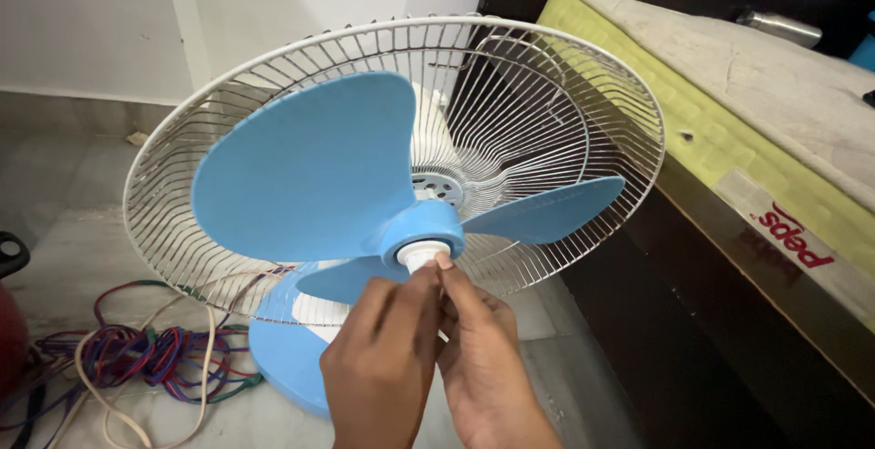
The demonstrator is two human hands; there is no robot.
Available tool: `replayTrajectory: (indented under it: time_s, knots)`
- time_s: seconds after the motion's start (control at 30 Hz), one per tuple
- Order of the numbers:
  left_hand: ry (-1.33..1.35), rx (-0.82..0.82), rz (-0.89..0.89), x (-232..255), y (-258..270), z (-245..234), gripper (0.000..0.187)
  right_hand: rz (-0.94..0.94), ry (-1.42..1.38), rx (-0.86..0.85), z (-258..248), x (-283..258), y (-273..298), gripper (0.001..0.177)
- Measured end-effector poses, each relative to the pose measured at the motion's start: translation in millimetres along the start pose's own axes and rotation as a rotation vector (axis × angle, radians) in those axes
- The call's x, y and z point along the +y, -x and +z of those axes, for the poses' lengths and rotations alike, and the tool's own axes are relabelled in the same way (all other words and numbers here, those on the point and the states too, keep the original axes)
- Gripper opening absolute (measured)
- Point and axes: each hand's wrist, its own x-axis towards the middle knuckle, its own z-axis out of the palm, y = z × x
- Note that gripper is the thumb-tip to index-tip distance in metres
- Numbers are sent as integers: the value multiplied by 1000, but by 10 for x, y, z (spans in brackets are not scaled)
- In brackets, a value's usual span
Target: The person assembles a blue pedestal fan by attaching the fan blades to the motor hub, securing them with a white plastic nut, and then wiping the fan's base and neck with a pink cloth. The task is performed in a bedroom with a bed and mattress visible in the background.
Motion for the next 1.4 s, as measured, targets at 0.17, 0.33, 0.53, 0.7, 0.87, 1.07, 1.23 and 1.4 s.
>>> replayTrajectory:
  time_s: [0.17,0.33,0.53,0.7,0.87,1.07,1.23,1.4]
  knots:
    - [-77,-47,106,-62,-14,4,32,-4,-19,-16,-58,41,-48,32]
    - [-76,-80,79,-126,-36,-14,35,-13,7,-38,-11,-24,5,27]
    - [-82,-18,54,-72,-78,-11,20,-466,312,281,-41,-9,12,32]
    - [-27,-18,-66,-35,-77,7,19,-660,352,34,-44,32,-147,36]
    - [92,-19,-210,-59,-92,15,21,-545,312,39,-7,56,-180,34]
    - [211,-34,-390,-94,-68,28,22,-504,363,62,-14,100,-187,33]
    - [329,-27,-536,-110,-77,47,20,-474,355,50,47,105,-163,35]
    - [548,-88,-746,-102,-110,59,18,-448,335,33,79,88,-115,36]
